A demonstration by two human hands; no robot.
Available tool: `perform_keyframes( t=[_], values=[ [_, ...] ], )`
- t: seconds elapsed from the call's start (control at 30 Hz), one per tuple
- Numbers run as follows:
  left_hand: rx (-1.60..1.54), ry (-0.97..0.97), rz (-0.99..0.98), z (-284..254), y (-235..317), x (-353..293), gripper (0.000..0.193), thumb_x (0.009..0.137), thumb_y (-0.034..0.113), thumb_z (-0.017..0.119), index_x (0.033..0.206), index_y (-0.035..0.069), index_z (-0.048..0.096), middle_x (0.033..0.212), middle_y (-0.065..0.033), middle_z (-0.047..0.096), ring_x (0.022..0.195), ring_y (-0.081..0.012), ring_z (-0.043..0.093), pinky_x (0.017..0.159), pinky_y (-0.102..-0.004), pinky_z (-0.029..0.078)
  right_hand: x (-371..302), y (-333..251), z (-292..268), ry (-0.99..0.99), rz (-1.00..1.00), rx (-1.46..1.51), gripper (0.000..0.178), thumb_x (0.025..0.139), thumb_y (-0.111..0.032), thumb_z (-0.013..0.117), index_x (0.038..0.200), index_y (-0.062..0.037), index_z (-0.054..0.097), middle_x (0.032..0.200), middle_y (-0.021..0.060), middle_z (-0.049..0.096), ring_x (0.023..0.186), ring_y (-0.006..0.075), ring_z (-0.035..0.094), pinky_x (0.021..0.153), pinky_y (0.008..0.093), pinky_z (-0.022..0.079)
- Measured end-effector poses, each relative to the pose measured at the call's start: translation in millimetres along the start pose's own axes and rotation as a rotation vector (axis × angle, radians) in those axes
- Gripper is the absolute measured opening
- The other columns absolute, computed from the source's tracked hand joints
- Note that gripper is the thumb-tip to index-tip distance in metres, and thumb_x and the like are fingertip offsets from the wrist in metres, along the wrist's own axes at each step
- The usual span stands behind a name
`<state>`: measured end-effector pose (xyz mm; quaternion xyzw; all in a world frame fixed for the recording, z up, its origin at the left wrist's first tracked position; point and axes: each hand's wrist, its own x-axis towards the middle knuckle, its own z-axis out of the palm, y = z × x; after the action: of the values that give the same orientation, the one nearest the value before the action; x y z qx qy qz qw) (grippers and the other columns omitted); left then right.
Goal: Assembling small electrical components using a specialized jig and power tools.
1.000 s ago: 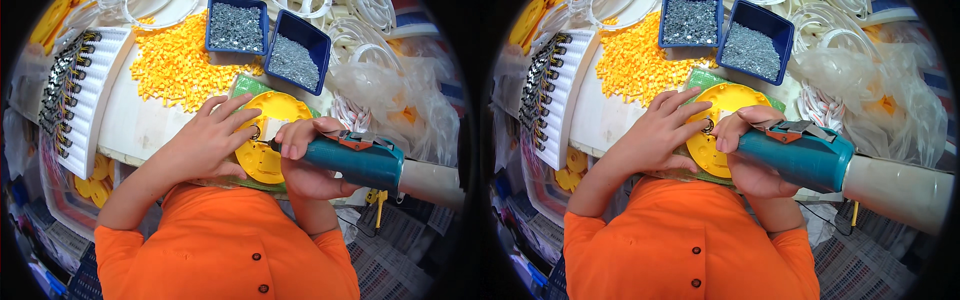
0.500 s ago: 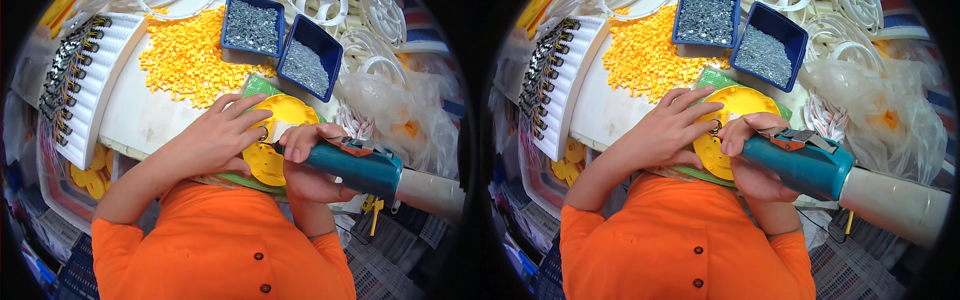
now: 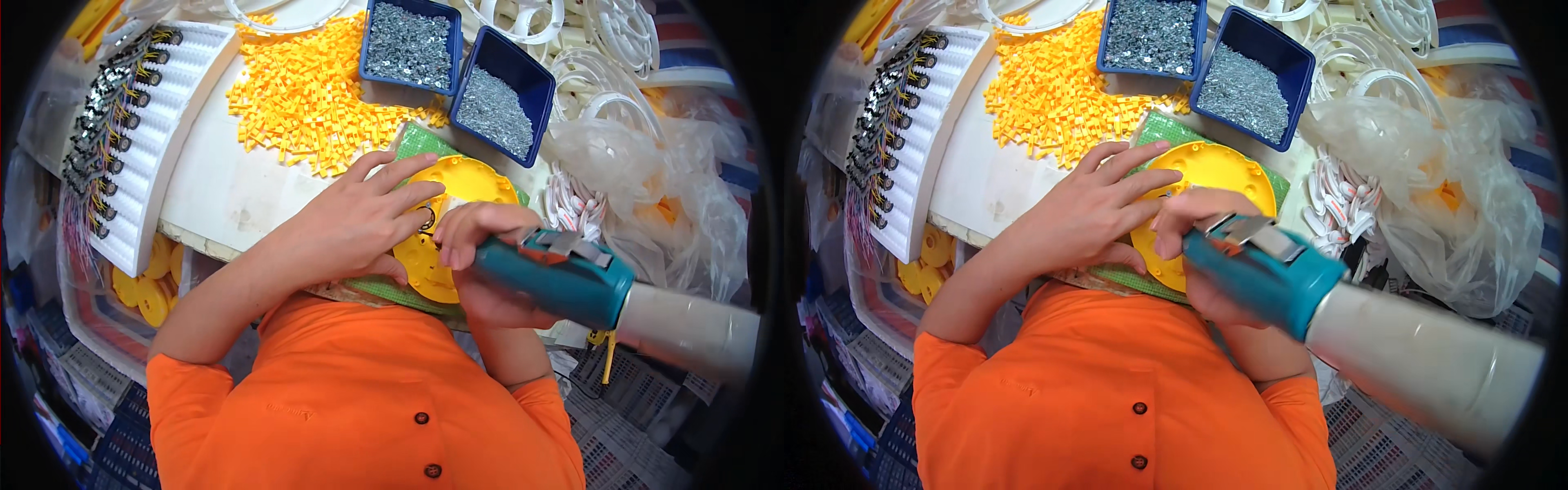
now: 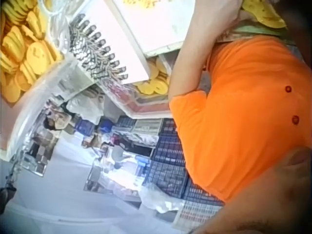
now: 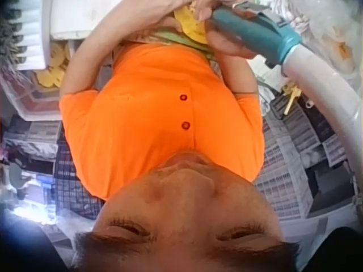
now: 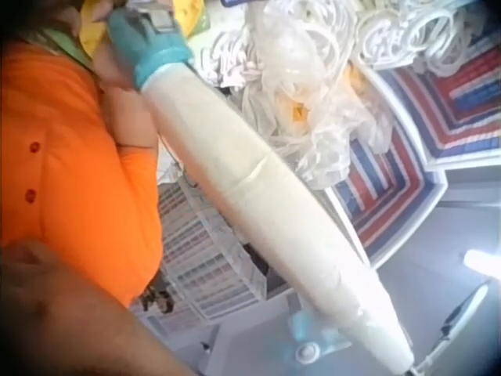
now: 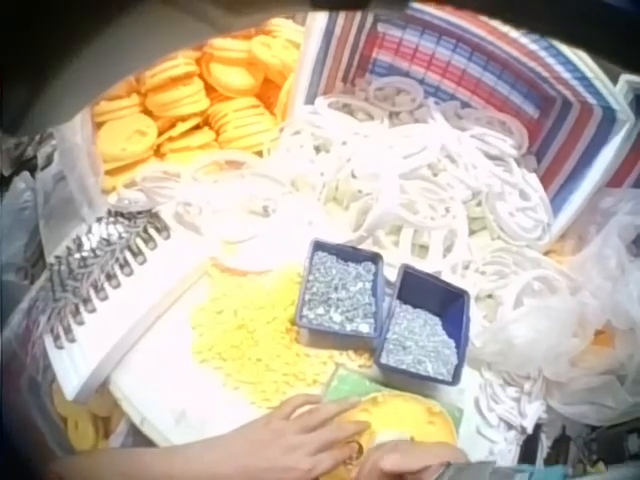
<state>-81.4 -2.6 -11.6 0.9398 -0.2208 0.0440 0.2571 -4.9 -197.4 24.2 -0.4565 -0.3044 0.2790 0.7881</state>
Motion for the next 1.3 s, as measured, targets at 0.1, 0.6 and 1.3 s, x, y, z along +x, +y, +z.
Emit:
perform_keyframes(
  t=[0.1,0.6,1.3],
  values=[
    [-0.005,0.131,-0.039,-7.6,5.5,-3.1,0.065,0.074,0.048,0.082,0.119,0.005,0.067,0.140,-0.0115,0.056,0.142,-0.0312,0.042,0.114,-0.0490,0.035,3.0,-5.2,-6.0,0.034,-0.053,0.004,0.110,0.083,-0.087,0.048,0.147,0.0015,0.045,0.087,0.0110,0.065,0.082,0.0230,0.061,0.083,0.0399,0.048],
    [-0.085,0.304,-0.508,6.1,14.2,-23.4,0.019,0.077,0.012,0.078,0.090,0.008,0.065,0.092,-0.0081,0.062,0.092,-0.0305,0.060,0.080,-0.0434,0.048,-1.2,-57.1,-44.1,0.573,-0.545,-0.279,0.059,0.107,-0.039,0.036,0.148,0.0037,0.040,0.143,0.0178,0.052,0.129,0.0293,0.053,0.108,0.0431,0.041],
    [-0.332,-0.059,-0.235,-40.8,-13.4,-9.3,0.024,0.085,0.021,0.078,0.100,0.003,0.070,0.092,-0.0148,0.067,0.091,-0.0344,0.065,0.081,-0.0441,0.052,-58.8,-25.1,-17.9,0.082,-0.067,-1.227,0.023,0.083,-0.006,0.073,0.106,-0.0024,0.071,0.091,0.0103,0.065,0.082,0.0256,0.062,0.077,0.0384,0.048]
  ],
)
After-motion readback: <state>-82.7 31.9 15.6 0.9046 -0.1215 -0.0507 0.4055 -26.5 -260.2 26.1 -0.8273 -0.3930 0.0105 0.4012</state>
